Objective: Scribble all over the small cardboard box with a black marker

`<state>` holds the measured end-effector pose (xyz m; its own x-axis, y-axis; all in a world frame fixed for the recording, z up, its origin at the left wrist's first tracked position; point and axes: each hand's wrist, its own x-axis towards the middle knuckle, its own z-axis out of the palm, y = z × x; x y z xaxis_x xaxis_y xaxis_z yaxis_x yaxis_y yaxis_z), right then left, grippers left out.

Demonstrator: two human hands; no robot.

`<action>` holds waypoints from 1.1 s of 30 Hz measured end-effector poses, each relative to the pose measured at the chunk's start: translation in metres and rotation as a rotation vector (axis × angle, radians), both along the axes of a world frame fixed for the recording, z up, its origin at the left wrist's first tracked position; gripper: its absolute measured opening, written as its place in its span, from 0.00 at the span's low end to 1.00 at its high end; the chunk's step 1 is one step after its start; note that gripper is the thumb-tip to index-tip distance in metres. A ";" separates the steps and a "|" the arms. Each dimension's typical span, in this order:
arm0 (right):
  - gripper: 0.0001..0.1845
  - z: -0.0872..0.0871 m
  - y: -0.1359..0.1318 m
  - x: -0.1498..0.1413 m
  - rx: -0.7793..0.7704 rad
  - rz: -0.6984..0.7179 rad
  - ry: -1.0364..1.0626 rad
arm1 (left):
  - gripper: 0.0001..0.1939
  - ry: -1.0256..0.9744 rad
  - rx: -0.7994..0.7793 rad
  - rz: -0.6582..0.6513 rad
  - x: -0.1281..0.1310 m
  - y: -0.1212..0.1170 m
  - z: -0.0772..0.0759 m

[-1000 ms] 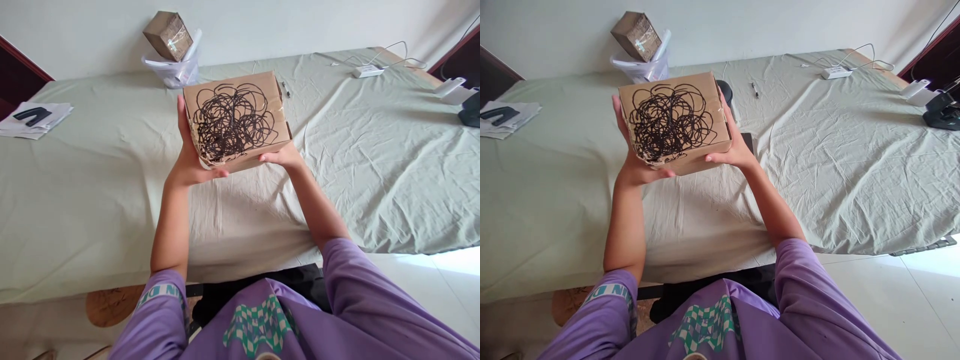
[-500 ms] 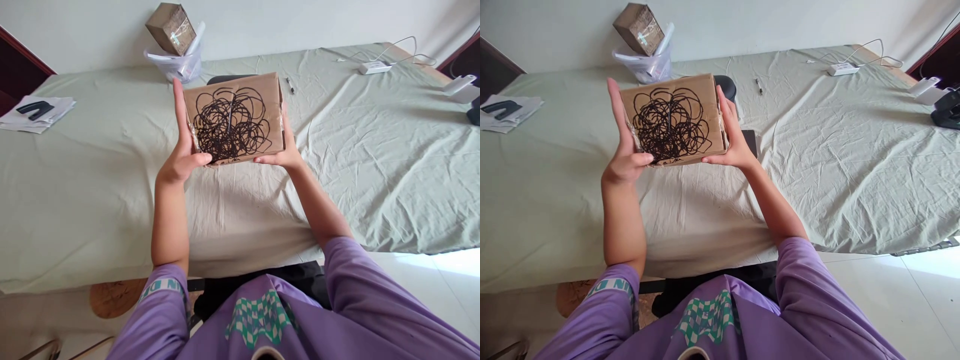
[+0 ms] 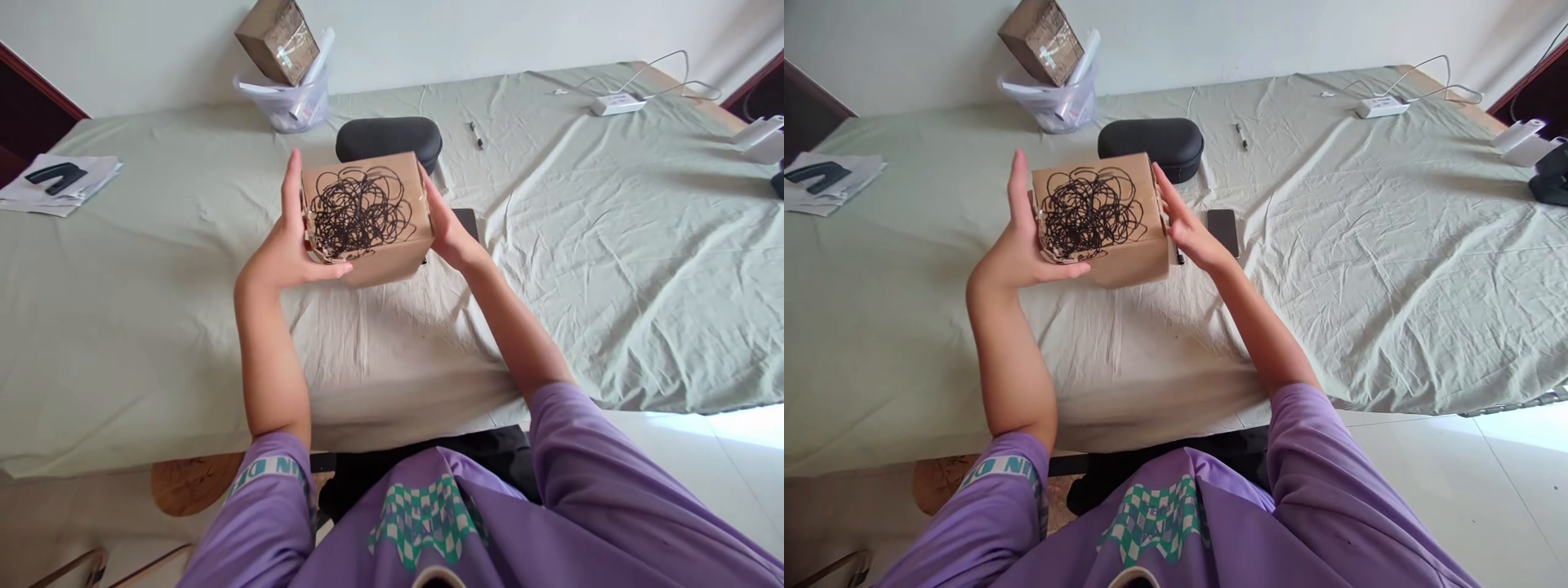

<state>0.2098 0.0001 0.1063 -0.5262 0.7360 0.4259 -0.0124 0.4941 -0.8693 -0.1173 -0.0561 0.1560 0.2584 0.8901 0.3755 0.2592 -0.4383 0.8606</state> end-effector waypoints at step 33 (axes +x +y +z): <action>0.18 -0.057 0.027 0.012 -0.209 -0.420 -0.399 | 0.74 0.505 0.175 0.115 -0.014 0.005 -0.022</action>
